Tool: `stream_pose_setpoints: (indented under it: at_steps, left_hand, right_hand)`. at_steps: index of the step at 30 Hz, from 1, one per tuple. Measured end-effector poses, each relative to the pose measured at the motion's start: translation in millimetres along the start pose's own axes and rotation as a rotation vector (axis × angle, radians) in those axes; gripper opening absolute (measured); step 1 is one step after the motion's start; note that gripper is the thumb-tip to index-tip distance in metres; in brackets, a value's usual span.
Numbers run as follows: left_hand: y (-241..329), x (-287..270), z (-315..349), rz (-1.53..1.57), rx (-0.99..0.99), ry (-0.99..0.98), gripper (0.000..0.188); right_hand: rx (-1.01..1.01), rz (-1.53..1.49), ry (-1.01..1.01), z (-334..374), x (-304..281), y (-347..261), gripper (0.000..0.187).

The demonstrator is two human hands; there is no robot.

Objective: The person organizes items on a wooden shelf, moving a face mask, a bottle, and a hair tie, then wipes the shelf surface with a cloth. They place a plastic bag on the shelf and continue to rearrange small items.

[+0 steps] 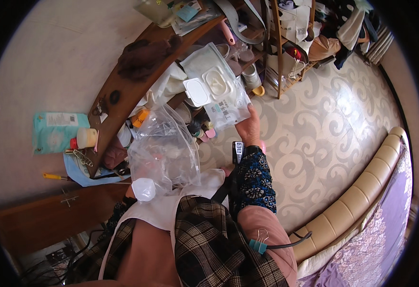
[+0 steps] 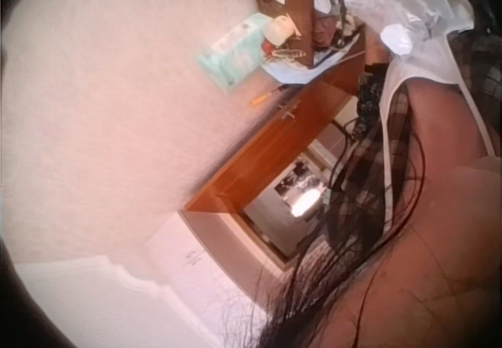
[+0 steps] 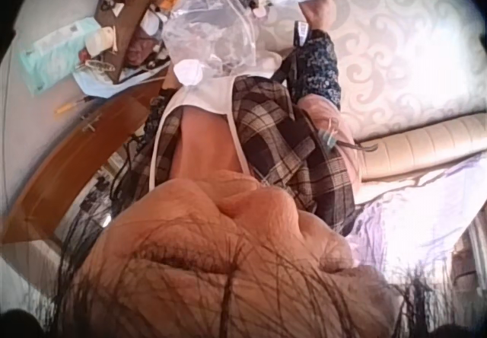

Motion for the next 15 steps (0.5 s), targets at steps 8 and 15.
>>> stream_pose_setpoints:
  at_steps: [8,15]
  left_hand:
    - [2.9,-9.2,4.7,-0.024,0.005,-0.001,0.032]
    - [-1.7,-9.3,3.9,-0.015,0.004,-0.017,0.031]
  right_hand:
    - [0.247,0.355,-0.315,-9.8,36.3,0.9,0.068]
    - [0.307,1.327,-0.092,-64.2,77.6,-27.3,0.054]
Point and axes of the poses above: each hand's wrist, its own z-axis away from the middle knuckle, its own x-axis out of the palm, y = z × x, the point moved 7 cm from there along -z, towards the middle knuckle, and after that the axes turned 5 degrees about x, right-handed, at the moved point
